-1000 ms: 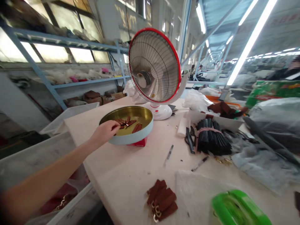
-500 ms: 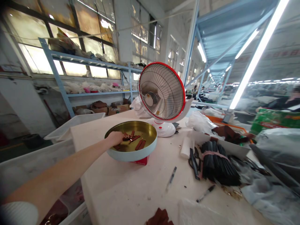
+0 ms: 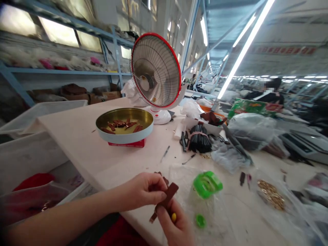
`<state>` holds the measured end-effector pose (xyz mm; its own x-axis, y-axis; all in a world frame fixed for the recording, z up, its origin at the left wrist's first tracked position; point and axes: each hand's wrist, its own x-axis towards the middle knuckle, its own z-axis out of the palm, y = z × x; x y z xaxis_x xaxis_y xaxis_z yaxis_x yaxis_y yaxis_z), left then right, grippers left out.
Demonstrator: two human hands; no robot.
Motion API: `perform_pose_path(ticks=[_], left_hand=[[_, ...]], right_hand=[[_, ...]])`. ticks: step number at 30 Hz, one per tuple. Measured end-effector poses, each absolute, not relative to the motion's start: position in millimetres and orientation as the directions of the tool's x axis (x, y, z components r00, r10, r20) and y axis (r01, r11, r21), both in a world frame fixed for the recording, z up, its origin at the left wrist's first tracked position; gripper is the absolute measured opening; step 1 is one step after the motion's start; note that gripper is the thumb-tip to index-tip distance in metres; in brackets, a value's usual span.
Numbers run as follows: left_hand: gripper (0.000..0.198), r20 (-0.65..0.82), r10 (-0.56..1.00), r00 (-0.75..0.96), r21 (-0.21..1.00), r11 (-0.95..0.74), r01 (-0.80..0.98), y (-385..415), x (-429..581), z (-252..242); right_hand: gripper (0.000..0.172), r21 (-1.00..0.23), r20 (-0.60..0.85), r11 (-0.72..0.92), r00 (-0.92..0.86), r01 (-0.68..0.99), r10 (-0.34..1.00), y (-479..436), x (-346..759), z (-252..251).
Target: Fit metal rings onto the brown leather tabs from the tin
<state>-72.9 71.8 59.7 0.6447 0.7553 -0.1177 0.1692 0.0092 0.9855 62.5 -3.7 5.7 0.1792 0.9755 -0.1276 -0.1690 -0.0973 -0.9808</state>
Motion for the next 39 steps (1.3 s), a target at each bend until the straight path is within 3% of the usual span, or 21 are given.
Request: perform_pose_path(ticks=[5, 9, 14, 22, 29, 33, 36, 39], left_hand=[[0.021, -0.221, 0.745, 0.629, 0.972, 0.219, 0.082, 36, -53, 35], [0.023, -0.272, 0.758, 0.592, 0.948, 0.318, 0.028, 12, -42, 27], [0.025, -0.261, 0.803, 0.535, 0.954, 0.299, 0.017, 2, -35, 26], [0.021, -0.311, 0.776, 0.548, 0.949, 0.227, 0.217, 2, -35, 18], [0.022, -0.289, 0.812, 0.507, 0.956, 0.222, 0.191, 6, -30, 3], [0.011, -0.265, 0.779, 0.569, 0.958, 0.147, 0.245, 5, -39, 19], [0.018, -0.214, 0.736, 0.642, 0.967, 0.066, 0.247, 7, -46, 27], [0.007, -0.244, 0.764, 0.597, 0.966, 0.14, 0.215, 12, -48, 21]], right_hand=[[0.037, -0.927, -0.176, -0.095, 0.197, -0.363, 0.965, -20, 86, -7], [0.033, -0.906, -0.147, -0.053, 0.193, -0.421, 0.97, -30, 95, -21], [0.035, -0.877, -0.206, -0.085, 0.212, -0.473, 0.955, -37, 93, -40], [0.03, -0.835, -0.199, -0.078, 0.166, -0.545, 0.966, -43, 98, -37], [0.031, -0.854, -0.244, -0.107, 0.211, -0.509, 0.946, -40, 98, -53], [0.032, -0.875, -0.249, -0.113, 0.238, -0.47, 0.939, -37, 99, -52], [0.033, -0.856, -0.291, -0.169, 0.186, -0.488, 0.938, -33, 98, -41], [0.038, -0.807, -0.337, -0.222, 0.119, -0.547, 0.934, -30, 96, -31]])
